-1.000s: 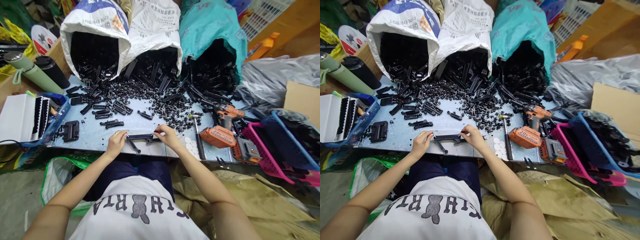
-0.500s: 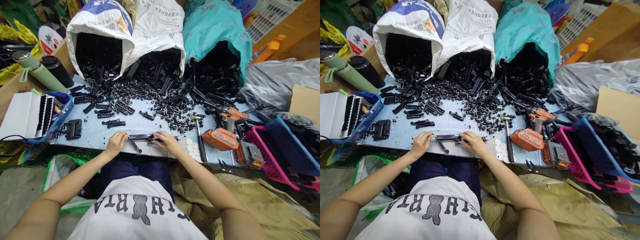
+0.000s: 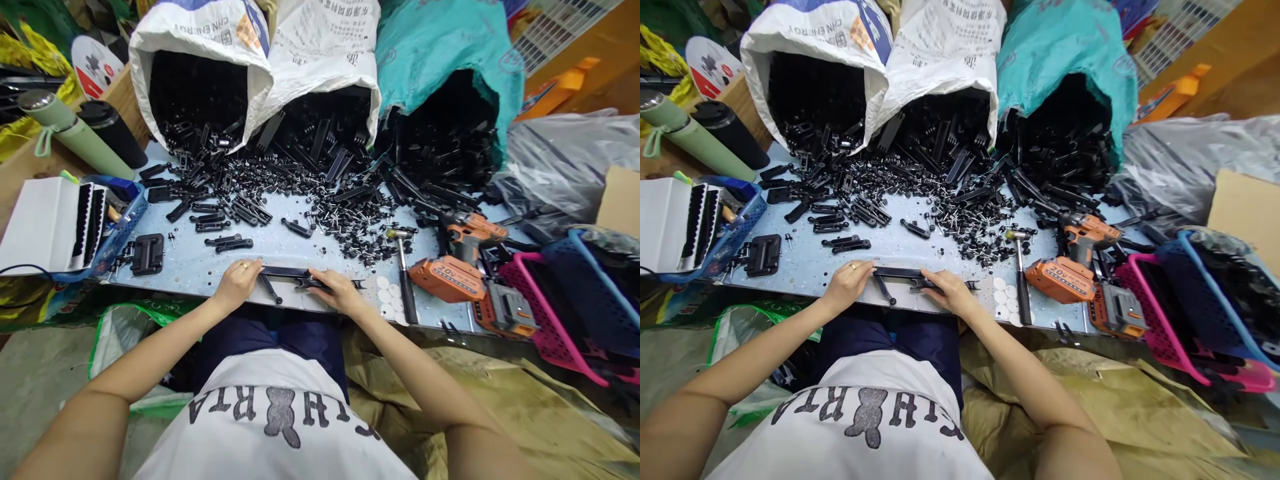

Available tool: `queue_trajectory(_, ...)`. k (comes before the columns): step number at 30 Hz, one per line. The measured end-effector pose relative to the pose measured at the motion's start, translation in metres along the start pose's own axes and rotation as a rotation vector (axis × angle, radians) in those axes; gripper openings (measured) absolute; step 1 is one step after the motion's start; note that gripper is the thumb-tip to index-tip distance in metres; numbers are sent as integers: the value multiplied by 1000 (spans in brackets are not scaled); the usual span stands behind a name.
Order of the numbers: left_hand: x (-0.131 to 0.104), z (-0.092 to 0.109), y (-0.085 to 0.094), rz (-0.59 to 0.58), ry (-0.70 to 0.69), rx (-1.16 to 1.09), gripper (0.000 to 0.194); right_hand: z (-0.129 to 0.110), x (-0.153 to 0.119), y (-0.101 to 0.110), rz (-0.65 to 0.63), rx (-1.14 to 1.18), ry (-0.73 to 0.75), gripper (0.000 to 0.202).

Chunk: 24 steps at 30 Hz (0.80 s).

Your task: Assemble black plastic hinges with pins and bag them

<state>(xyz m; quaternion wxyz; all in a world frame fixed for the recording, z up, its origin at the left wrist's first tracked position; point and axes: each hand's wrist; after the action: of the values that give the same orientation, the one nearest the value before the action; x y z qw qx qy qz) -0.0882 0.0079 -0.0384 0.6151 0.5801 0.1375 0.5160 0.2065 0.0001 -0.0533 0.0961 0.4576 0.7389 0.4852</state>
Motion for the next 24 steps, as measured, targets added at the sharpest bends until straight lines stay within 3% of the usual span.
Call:
queue_trajectory(4,-3,1,-7,-133,-21,61,30,-2,0,1,-18,-8,22,45)
queue_trajectory(7,-3,3,-8,-101,19,97,29,1,-2,-2,23,-39,1,47)
queue_trajectory(9,0,9,-11,-84,-54,84,31,4,-2,-4,34,-78,-15,48)
queue_trajectory(13,17,27,-21,-279,-303,52,44,11,2,0,-83,-158,39,47)
queue_trajectory(15,29,34,-27,-373,-309,92,50,14,5,6,-133,-265,55,50)
queue_trajectory(18,46,36,-31,-419,-222,147,52,15,8,16,-133,-494,-28,58)
queue_trajectory(21,52,34,-25,-384,-137,108,54,3,8,34,-60,-523,-19,60)
queue_trajectory(24,37,42,-9,-216,-229,-178,59,-24,7,60,-45,-189,187,58)
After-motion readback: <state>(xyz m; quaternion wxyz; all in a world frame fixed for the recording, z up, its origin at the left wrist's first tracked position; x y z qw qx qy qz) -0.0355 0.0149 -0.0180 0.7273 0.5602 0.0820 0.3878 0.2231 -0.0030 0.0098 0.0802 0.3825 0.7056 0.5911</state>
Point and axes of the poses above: each hand's wrist, its own x-axis towards the middle knuckle, its own y-axis out of the back of the hand, z = x × y
